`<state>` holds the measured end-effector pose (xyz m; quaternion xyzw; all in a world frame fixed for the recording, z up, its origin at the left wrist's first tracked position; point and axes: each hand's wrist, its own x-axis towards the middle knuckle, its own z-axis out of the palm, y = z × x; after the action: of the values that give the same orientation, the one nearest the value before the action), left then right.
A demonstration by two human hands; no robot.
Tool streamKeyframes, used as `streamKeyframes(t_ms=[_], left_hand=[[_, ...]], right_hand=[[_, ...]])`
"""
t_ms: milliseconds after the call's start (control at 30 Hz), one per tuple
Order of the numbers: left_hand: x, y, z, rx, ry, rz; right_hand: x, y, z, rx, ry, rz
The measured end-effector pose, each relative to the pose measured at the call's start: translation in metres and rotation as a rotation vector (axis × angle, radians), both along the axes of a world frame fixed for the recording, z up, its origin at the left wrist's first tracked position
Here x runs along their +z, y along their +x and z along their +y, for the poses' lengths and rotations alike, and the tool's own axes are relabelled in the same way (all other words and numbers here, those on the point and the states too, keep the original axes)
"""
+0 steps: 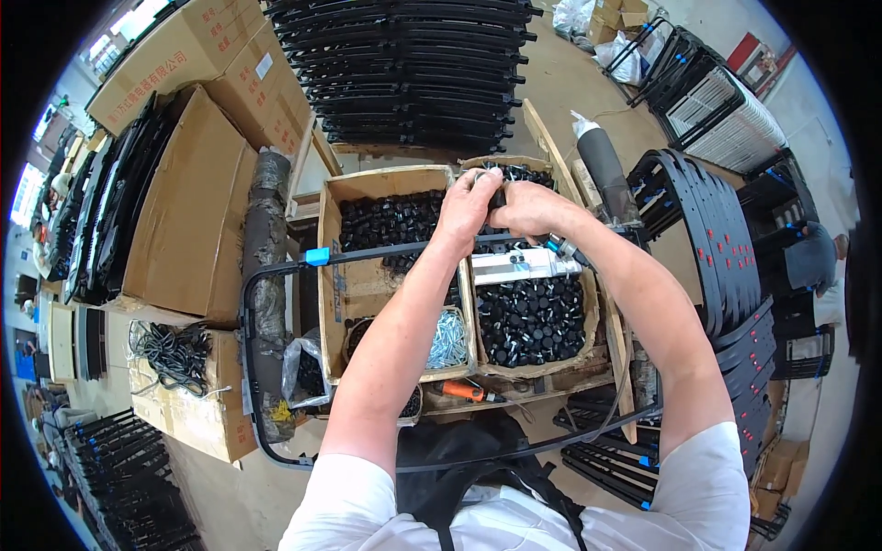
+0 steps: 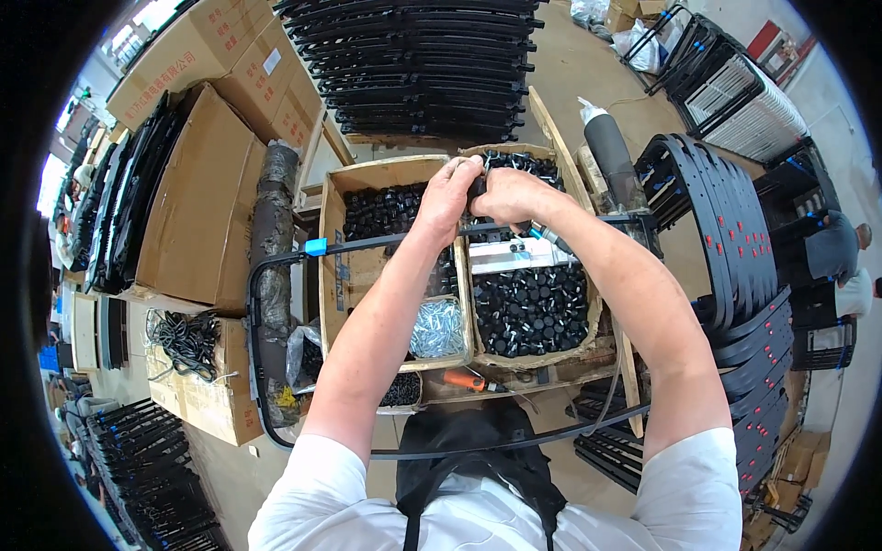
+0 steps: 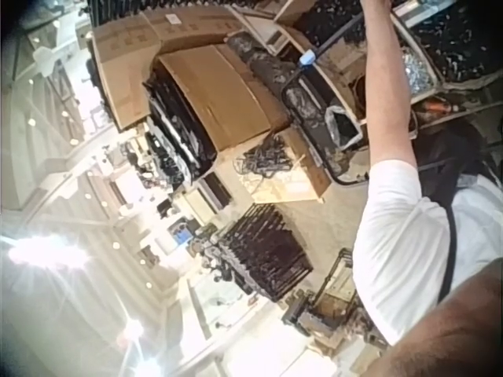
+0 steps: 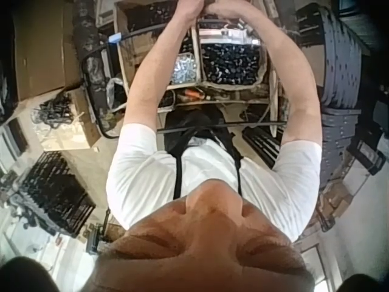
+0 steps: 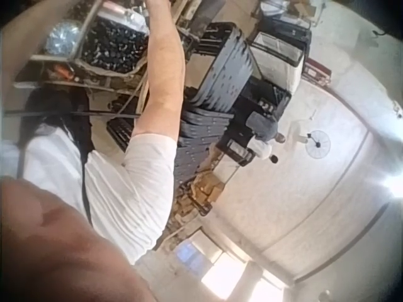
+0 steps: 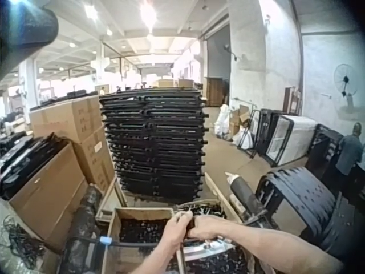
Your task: Assembling components onto a metal frame for outdoor equipment using a power screwdriver and pliers.
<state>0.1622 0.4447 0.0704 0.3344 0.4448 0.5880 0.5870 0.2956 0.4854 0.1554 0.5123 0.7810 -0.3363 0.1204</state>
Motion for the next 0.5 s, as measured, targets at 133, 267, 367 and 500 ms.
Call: streamKeyframes(t_ms=[133,267,367,500], left_hand=[[-0.003,0.000,-0.001,0.000,0.007,-0.020],[-0.007,0.000,-0.001,0.000,0.026,-0.049],[-0.009,0.000,-0.002,-0.019,0.004,-0.054],[-0.005,-0.002,0.000,-0.051,-0.002,-0.107]], right_hand=[[0.000,-0.001,-0.001,0.002,-0.025,0.002],[-0.005,-0.003,-0.003,-0.010,-0.025,0.013],[-0.008,-0.002,-0.004,-0.060,-0.058,0.028],[-0.013,-0.007,0.002,-0.105,-0.089,0.073]])
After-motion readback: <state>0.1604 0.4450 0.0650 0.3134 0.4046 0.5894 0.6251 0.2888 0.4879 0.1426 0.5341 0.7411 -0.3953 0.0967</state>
